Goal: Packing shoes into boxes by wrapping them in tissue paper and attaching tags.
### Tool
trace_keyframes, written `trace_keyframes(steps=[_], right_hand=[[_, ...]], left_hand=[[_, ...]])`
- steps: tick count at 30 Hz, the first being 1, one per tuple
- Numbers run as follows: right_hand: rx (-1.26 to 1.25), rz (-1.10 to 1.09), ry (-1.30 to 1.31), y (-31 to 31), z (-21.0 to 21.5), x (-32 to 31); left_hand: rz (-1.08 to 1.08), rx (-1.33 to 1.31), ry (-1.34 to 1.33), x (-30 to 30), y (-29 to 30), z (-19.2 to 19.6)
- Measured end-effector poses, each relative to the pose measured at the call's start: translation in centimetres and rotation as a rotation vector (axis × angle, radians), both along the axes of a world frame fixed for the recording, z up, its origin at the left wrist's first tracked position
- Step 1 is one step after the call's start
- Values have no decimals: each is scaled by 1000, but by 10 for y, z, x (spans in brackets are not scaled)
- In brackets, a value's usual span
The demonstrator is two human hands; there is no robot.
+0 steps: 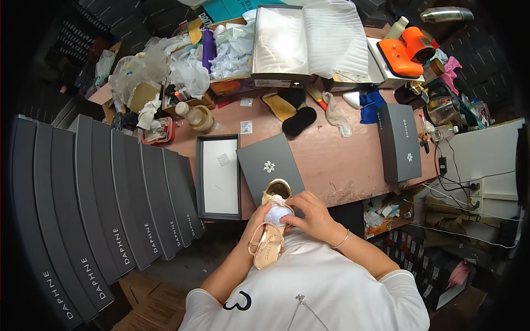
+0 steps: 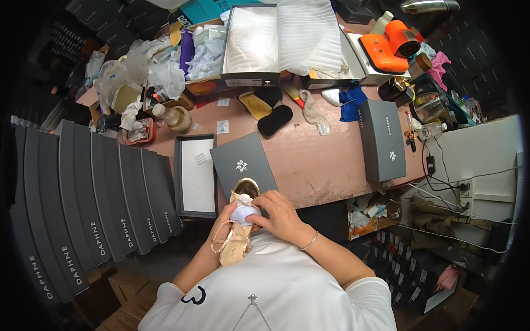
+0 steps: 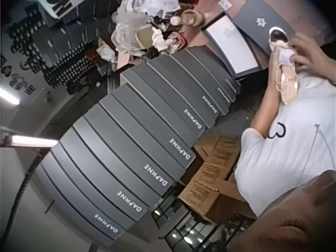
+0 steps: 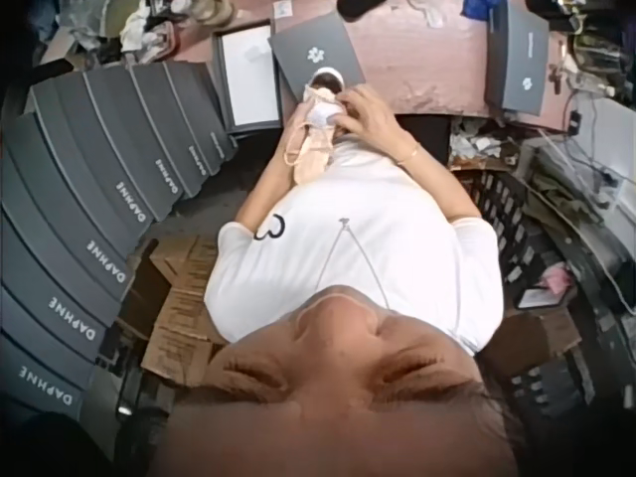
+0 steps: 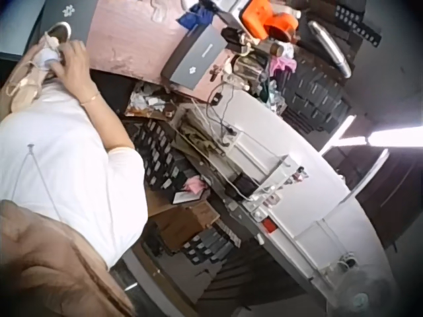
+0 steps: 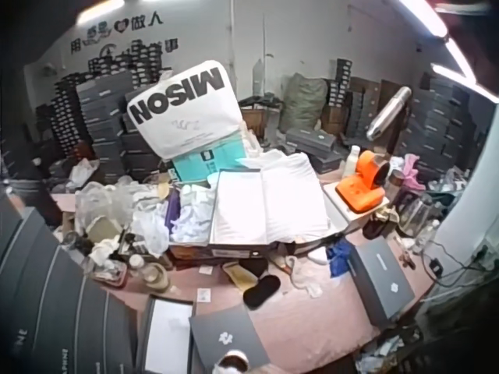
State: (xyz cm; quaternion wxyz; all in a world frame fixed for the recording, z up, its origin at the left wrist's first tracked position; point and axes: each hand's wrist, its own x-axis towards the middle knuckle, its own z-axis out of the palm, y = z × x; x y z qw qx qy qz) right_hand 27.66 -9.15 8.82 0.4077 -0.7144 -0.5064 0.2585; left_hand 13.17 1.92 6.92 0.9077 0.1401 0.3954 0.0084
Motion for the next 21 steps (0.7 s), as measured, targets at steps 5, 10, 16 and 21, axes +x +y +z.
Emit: trace_keyframes(steps=[5, 10, 16, 21], right_hand=[[-59, 4, 116, 3, -11, -3], [20, 54, 74, 10, -9, 1], [50, 82, 30, 12, -5, 8], [75, 169, -84, 22, 16, 29]], left_hand=[[65, -82, -32, -11, 0, -11], [48, 100, 62, -10, 1, 6], [64, 142, 30, -5, 3, 11], [-17, 262, -83, -1, 10, 2]])
